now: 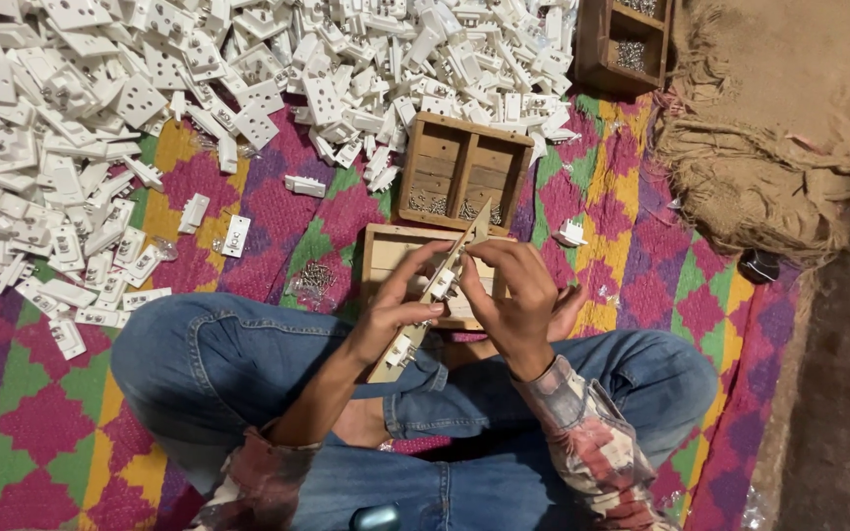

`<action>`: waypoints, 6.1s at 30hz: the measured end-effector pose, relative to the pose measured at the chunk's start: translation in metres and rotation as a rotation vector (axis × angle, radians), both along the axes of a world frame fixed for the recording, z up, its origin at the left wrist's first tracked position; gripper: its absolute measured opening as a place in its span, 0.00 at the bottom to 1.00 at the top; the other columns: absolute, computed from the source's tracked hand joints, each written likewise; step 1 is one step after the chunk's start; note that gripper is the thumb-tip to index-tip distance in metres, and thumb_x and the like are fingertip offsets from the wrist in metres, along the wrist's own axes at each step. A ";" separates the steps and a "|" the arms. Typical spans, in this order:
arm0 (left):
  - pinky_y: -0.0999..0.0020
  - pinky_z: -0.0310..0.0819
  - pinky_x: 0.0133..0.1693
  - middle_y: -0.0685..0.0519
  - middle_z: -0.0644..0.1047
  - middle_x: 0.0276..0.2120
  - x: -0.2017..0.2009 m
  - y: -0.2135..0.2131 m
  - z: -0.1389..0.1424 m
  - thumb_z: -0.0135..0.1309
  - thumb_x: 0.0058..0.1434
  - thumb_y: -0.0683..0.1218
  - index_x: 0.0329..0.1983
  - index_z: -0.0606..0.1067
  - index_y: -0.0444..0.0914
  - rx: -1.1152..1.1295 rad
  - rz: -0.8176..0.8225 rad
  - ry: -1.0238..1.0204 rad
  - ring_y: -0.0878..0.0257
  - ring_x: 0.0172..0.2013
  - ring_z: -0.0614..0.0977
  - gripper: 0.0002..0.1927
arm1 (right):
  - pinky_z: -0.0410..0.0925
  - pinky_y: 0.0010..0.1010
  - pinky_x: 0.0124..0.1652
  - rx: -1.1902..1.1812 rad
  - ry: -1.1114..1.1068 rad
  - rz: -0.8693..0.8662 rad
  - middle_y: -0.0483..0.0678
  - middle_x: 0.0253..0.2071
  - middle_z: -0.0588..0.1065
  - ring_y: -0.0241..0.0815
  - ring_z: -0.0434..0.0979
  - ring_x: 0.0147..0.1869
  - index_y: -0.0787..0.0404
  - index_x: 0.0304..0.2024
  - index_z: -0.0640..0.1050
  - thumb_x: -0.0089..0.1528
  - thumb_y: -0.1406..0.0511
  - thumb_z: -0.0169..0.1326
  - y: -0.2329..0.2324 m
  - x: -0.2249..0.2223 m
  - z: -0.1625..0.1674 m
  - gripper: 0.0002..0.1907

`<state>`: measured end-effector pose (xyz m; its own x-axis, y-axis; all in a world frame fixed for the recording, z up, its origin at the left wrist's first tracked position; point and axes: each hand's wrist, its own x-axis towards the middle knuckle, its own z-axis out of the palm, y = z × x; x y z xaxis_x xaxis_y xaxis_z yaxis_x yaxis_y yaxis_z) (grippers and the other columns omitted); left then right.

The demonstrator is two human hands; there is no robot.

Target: The person sits on a mat and assembles white plastic electrical switch modules into a light blue rectangular plate. They pick up modules, insert them into slots, and repeatedly flip the plate to press and secure the components from the back.

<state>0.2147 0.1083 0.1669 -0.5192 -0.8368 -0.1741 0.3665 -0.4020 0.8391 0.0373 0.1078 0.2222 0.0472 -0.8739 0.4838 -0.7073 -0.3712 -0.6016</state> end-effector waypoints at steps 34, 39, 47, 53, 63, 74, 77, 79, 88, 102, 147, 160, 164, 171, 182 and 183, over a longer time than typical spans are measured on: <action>0.65 0.83 0.50 0.47 0.72 0.55 -0.002 0.006 -0.018 0.53 0.53 0.37 0.74 0.63 0.39 -0.031 0.050 0.149 0.61 0.48 0.81 0.41 | 0.72 0.30 0.41 0.057 -0.016 -0.009 0.51 0.40 0.77 0.42 0.80 0.41 0.67 0.42 0.79 0.65 0.72 0.62 0.005 0.003 -0.014 0.06; 0.67 0.81 0.47 0.44 0.73 0.58 -0.002 0.006 -0.021 0.53 0.55 0.36 0.75 0.62 0.38 -0.031 0.064 0.158 0.62 0.44 0.81 0.41 | 0.70 0.29 0.40 0.034 0.005 -0.019 0.51 0.40 0.76 0.41 0.78 0.40 0.68 0.42 0.79 0.65 0.73 0.63 0.005 0.006 -0.017 0.06; 0.66 0.79 0.50 0.47 0.68 0.67 -0.005 0.010 -0.025 0.51 0.60 0.38 0.76 0.58 0.36 0.005 0.071 0.190 0.63 0.46 0.82 0.38 | 0.71 0.27 0.41 0.065 -0.045 -0.049 0.51 0.41 0.78 0.40 0.78 0.42 0.67 0.43 0.81 0.64 0.73 0.65 0.007 0.007 -0.015 0.07; 0.67 0.79 0.52 0.46 0.70 0.65 -0.006 0.010 -0.029 0.51 0.61 0.38 0.76 0.59 0.35 -0.002 0.074 0.197 0.64 0.47 0.82 0.38 | 0.73 0.25 0.43 0.095 -0.113 -0.026 0.50 0.43 0.78 0.37 0.79 0.44 0.66 0.46 0.82 0.66 0.72 0.64 0.008 0.008 -0.018 0.07; 0.66 0.79 0.51 0.49 0.71 0.64 -0.005 0.011 -0.028 0.50 0.59 0.39 0.75 0.60 0.36 -0.007 0.087 0.194 0.64 0.46 0.81 0.38 | 0.74 0.24 0.45 0.157 -0.199 -0.032 0.50 0.44 0.78 0.37 0.79 0.46 0.66 0.47 0.83 0.66 0.72 0.64 0.010 0.009 -0.014 0.08; 0.70 0.78 0.43 0.49 0.79 0.45 -0.003 0.012 -0.019 0.52 0.58 0.38 0.77 0.59 0.38 0.057 0.055 0.175 0.65 0.41 0.81 0.40 | 0.73 0.23 0.43 0.153 -0.245 -0.076 0.50 0.44 0.79 0.36 0.80 0.43 0.67 0.44 0.83 0.63 0.72 0.65 0.011 0.005 -0.020 0.08; 0.70 0.78 0.44 0.49 0.78 0.47 -0.003 0.012 -0.014 0.52 0.57 0.38 0.76 0.59 0.37 0.056 0.055 0.179 0.65 0.43 0.81 0.41 | 0.71 0.23 0.41 0.144 -0.180 -0.113 0.50 0.42 0.79 0.36 0.80 0.41 0.66 0.43 0.83 0.62 0.72 0.66 0.011 0.005 -0.020 0.08; 0.70 0.77 0.44 0.48 0.78 0.48 -0.002 0.010 -0.011 0.52 0.57 0.38 0.76 0.59 0.37 0.043 0.052 0.171 0.65 0.43 0.81 0.41 | 0.71 0.24 0.42 0.128 -0.185 -0.106 0.50 0.41 0.79 0.37 0.80 0.42 0.66 0.43 0.83 0.62 0.72 0.66 0.011 0.005 -0.019 0.08; 0.72 0.77 0.43 0.48 0.76 0.52 -0.002 0.009 -0.001 0.53 0.55 0.40 0.76 0.60 0.37 0.035 0.049 0.108 0.66 0.42 0.80 0.41 | 0.70 0.28 0.44 0.091 -0.184 -0.128 0.51 0.40 0.78 0.41 0.79 0.44 0.66 0.42 0.82 0.61 0.71 0.66 0.011 0.008 -0.016 0.08; 0.69 0.77 0.43 0.50 0.75 0.51 -0.004 0.009 -0.008 0.53 0.55 0.41 0.75 0.61 0.38 0.020 0.064 0.073 0.65 0.43 0.79 0.40 | 0.71 0.27 0.45 0.153 -0.248 -0.095 0.50 0.41 0.78 0.40 0.79 0.46 0.65 0.44 0.83 0.61 0.71 0.66 0.009 0.007 -0.014 0.09; 0.60 0.79 0.47 0.32 0.68 0.63 -0.004 0.017 -0.023 0.47 0.61 0.36 0.80 0.52 0.34 0.279 -0.198 0.552 0.46 0.47 0.82 0.42 | 0.62 0.42 0.67 0.214 -0.191 0.000 0.50 0.62 0.74 0.48 0.72 0.69 0.62 0.60 0.72 0.74 0.66 0.48 -0.007 -0.030 -0.030 0.13; 0.43 0.81 0.46 0.27 0.67 0.63 0.022 0.010 -0.008 0.44 0.63 0.38 0.79 0.51 0.35 0.693 -0.232 0.857 0.30 0.45 0.81 0.39 | 0.70 0.33 0.52 0.542 -0.215 0.451 0.51 0.56 0.69 0.43 0.74 0.56 0.60 0.50 0.75 0.65 0.75 0.50 -0.008 -0.055 0.019 0.13; 0.44 0.82 0.45 0.27 0.67 0.63 0.023 0.012 -0.007 0.44 0.63 0.38 0.79 0.51 0.35 0.719 -0.199 0.829 0.30 0.45 0.81 0.40 | 0.70 0.29 0.41 0.676 -0.310 0.399 0.49 0.53 0.67 0.39 0.74 0.45 0.63 0.51 0.76 0.64 0.75 0.50 -0.005 -0.052 0.019 0.14; 0.45 0.82 0.46 0.26 0.67 0.62 0.021 0.012 -0.006 0.44 0.65 0.39 0.80 0.51 0.35 0.668 -0.254 0.896 0.30 0.46 0.81 0.39 | 0.74 0.27 0.46 0.642 -0.354 0.418 0.50 0.55 0.67 0.38 0.75 0.53 0.62 0.51 0.73 0.65 0.76 0.50 -0.006 -0.055 0.011 0.13; 0.46 0.82 0.46 0.27 0.67 0.62 0.023 0.013 0.000 0.44 0.65 0.39 0.80 0.51 0.34 0.675 -0.219 0.840 0.32 0.45 0.82 0.39 | 0.72 0.32 0.54 0.641 -0.362 0.453 0.52 0.62 0.68 0.43 0.73 0.61 0.61 0.52 0.80 0.59 0.79 0.46 0.000 -0.063 0.005 0.22; 0.46 0.83 0.46 0.27 0.67 0.62 0.023 0.013 0.000 0.44 0.65 0.39 0.80 0.51 0.34 0.672 -0.213 0.827 0.33 0.45 0.82 0.39 | 0.71 0.32 0.56 0.597 -0.329 0.469 0.52 0.62 0.68 0.43 0.73 0.63 0.61 0.51 0.80 0.60 0.79 0.48 0.000 -0.062 0.006 0.20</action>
